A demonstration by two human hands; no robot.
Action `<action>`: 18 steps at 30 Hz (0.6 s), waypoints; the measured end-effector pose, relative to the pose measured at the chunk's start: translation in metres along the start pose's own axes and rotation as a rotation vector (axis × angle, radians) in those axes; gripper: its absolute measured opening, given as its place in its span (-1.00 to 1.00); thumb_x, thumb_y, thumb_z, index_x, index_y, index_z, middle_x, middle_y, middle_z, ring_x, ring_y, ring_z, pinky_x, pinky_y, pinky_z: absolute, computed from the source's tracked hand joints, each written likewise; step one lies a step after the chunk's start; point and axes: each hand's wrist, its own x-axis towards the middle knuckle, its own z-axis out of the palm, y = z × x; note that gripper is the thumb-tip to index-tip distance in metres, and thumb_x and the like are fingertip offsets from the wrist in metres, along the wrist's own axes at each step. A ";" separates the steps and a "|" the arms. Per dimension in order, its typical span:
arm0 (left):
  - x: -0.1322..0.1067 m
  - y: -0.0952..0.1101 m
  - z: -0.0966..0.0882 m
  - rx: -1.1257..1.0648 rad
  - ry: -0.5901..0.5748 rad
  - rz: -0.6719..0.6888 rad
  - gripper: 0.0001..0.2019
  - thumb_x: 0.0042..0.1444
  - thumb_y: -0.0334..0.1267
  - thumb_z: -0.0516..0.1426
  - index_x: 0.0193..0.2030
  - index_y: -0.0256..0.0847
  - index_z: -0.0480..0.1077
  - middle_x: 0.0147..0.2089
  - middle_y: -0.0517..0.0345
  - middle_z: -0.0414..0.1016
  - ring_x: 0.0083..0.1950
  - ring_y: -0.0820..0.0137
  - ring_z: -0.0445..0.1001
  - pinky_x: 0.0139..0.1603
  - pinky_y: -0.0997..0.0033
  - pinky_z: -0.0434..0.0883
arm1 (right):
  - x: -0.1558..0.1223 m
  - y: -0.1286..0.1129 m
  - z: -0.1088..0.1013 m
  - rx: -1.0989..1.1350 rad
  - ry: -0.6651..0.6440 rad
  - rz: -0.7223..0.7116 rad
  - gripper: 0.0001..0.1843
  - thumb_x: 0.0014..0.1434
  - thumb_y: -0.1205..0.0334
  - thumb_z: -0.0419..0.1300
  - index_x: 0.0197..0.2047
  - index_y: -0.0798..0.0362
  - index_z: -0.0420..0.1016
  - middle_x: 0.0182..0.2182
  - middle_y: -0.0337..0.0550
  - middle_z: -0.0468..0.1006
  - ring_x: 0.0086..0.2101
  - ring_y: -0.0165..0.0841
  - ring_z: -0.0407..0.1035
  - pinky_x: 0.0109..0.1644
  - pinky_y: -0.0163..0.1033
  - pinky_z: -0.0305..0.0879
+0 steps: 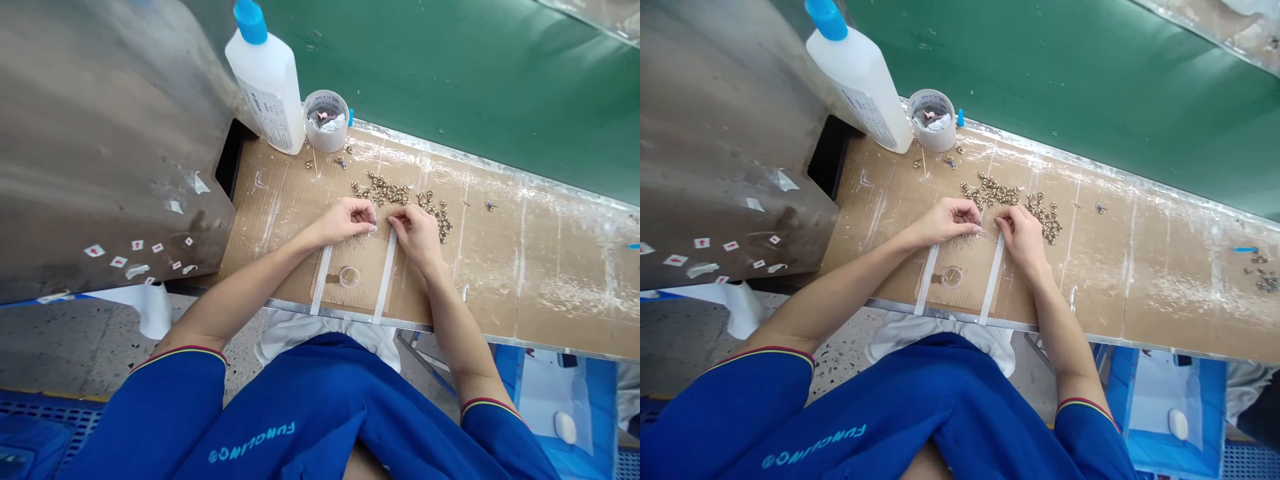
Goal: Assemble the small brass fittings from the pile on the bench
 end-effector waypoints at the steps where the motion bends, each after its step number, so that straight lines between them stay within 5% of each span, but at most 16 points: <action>1: 0.000 0.000 0.001 0.009 0.004 0.001 -0.88 0.01 -0.35 0.29 -0.38 -0.29 0.42 -0.42 0.22 0.44 -0.37 0.52 0.38 -0.24 0.48 0.38 | -0.001 -0.001 -0.001 0.075 0.000 0.037 -0.90 0.28 0.21 0.27 -0.25 0.01 0.61 -0.34 -0.15 0.63 -0.36 -0.30 0.48 -0.22 -0.16 0.47; 8: 0.000 -0.007 0.010 0.186 0.090 0.021 -0.94 0.10 -0.38 0.26 -0.37 -0.30 0.47 -0.43 0.21 0.50 -0.39 0.51 0.41 -0.26 0.50 0.36 | -0.007 -0.004 0.005 0.590 0.045 0.292 -0.66 0.14 -0.10 0.43 -0.21 -0.01 0.64 -0.37 -0.21 0.68 -0.40 -0.35 0.55 -0.25 -0.16 0.59; 18: -0.001 -0.010 0.014 0.382 0.144 0.064 -0.87 0.16 -0.34 0.25 -0.41 -0.28 0.51 -0.47 0.20 0.53 -0.41 0.49 0.44 -0.32 0.51 0.30 | -0.010 -0.016 0.016 0.637 0.002 0.354 -0.53 0.06 -0.23 0.49 -0.29 0.01 0.59 -0.46 -0.23 0.61 -0.43 -0.38 0.51 -0.27 -0.21 0.55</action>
